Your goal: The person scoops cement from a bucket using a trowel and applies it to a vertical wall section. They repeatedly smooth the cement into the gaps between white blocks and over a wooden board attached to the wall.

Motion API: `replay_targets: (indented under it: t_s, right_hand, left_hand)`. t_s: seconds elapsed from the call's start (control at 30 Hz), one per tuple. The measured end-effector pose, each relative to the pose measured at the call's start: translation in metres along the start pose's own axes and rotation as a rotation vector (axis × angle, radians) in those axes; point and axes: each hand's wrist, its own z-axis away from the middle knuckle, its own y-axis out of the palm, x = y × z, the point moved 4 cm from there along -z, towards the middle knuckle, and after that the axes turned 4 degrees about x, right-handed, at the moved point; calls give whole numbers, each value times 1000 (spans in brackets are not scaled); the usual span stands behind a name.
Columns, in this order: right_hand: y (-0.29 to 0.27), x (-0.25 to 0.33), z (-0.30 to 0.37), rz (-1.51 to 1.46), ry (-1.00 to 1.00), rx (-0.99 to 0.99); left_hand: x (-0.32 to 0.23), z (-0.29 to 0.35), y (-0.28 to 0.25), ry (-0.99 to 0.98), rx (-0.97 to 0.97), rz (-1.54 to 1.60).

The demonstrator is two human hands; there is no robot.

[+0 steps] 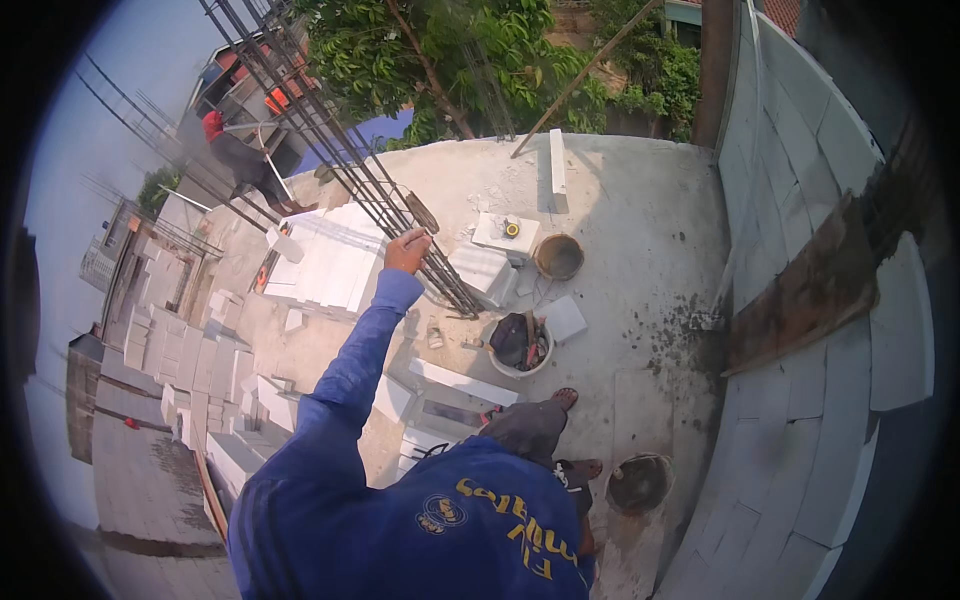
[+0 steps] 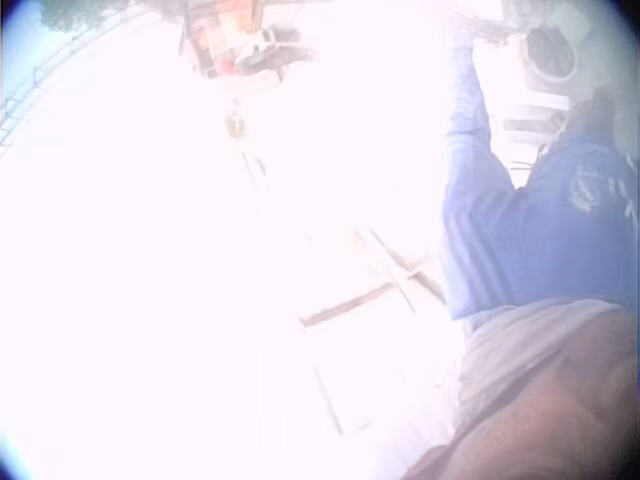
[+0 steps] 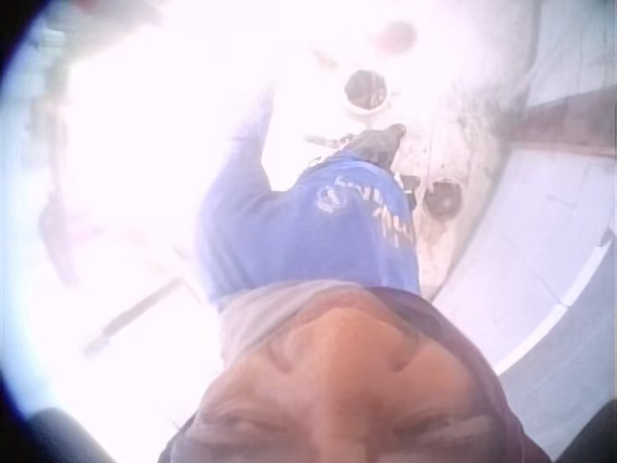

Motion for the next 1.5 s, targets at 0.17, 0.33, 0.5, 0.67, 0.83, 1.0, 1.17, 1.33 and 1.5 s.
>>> replay_targets:
  t_s: [0.17,0.33,0.5,0.67,0.83,1.0,1.17,1.33,1.5]
  right_hand:
    - [-31,-56,12,-92,39,7]
    - [7,-77,41,-220,-11,-225]
    - [27,-28,74,-460,-115,-394]
    - [26,-45,1,-666,-41,-412]
    - [-10,25,-204,-998,98,-312]
    - [-93,-2,-339,-1170,254,-387]
    - [-112,-38,-361,-1010,239,-281]
    - [-140,-17,-232,-196,107,-463]
    - [-226,27,-242,676,22,-846]
  left_hand:
    - [84,111,248,-154,789,-164]
    - [105,218,298,-3,1268,-737]
    - [118,217,318,380,1488,-1046]
    - [220,222,343,104,1747,-1419]
    - [322,273,354,55,1652,-1816]
    - [299,337,405,240,1459,-1804]
    - [311,354,414,306,1464,-1785]
    - [302,356,411,288,1398,-1835]
    - [306,358,413,315,1412,-1819]
